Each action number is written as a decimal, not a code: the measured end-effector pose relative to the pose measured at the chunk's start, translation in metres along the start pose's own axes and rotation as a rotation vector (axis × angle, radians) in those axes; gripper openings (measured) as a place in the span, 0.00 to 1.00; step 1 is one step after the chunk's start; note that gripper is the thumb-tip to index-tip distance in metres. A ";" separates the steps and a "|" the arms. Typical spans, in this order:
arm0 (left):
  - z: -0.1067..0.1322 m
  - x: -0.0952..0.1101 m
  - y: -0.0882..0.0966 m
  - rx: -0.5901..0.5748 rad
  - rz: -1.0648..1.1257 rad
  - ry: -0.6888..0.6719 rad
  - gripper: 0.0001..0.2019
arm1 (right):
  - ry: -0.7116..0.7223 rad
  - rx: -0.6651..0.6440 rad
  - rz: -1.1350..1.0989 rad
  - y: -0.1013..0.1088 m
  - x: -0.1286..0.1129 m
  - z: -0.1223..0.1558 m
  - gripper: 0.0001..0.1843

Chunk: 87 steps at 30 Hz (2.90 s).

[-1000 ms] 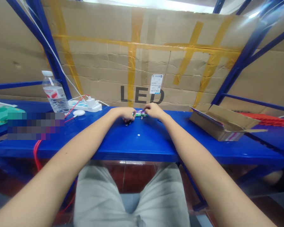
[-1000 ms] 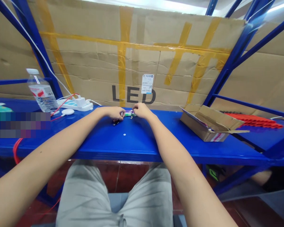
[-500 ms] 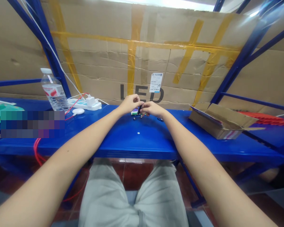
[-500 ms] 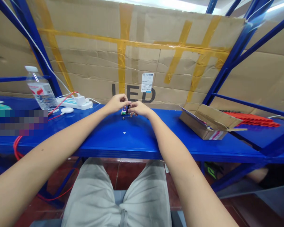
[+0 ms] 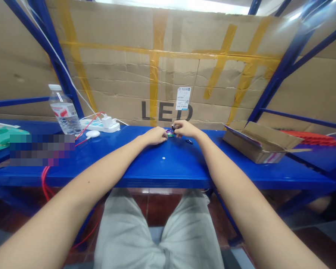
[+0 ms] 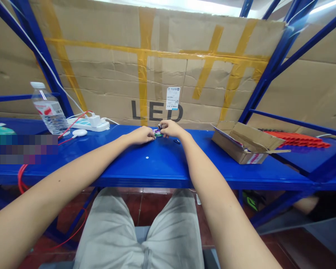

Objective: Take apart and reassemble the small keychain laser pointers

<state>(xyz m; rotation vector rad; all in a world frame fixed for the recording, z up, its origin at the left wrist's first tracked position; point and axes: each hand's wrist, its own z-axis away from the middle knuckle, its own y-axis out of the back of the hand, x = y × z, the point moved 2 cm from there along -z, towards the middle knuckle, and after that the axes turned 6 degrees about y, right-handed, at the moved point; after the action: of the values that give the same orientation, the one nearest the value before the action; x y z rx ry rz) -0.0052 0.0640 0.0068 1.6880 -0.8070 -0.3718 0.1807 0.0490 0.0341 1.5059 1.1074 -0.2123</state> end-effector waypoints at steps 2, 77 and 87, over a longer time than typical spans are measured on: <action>0.000 0.000 0.000 -0.014 -0.010 0.006 0.10 | -0.011 -0.048 0.039 0.001 0.001 0.000 0.12; 0.002 0.008 -0.005 0.085 -0.225 -0.057 0.14 | -0.054 -0.057 0.021 -0.006 0.015 0.003 0.13; 0.003 0.008 -0.008 0.024 -0.324 0.005 0.18 | -0.075 -0.071 -0.002 -0.007 0.021 0.000 0.14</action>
<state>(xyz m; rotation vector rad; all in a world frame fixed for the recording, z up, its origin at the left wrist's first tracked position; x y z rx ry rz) 0.0005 0.0571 -0.0001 1.8450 -0.5336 -0.5811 0.1870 0.0586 0.0148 1.4231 1.0464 -0.2272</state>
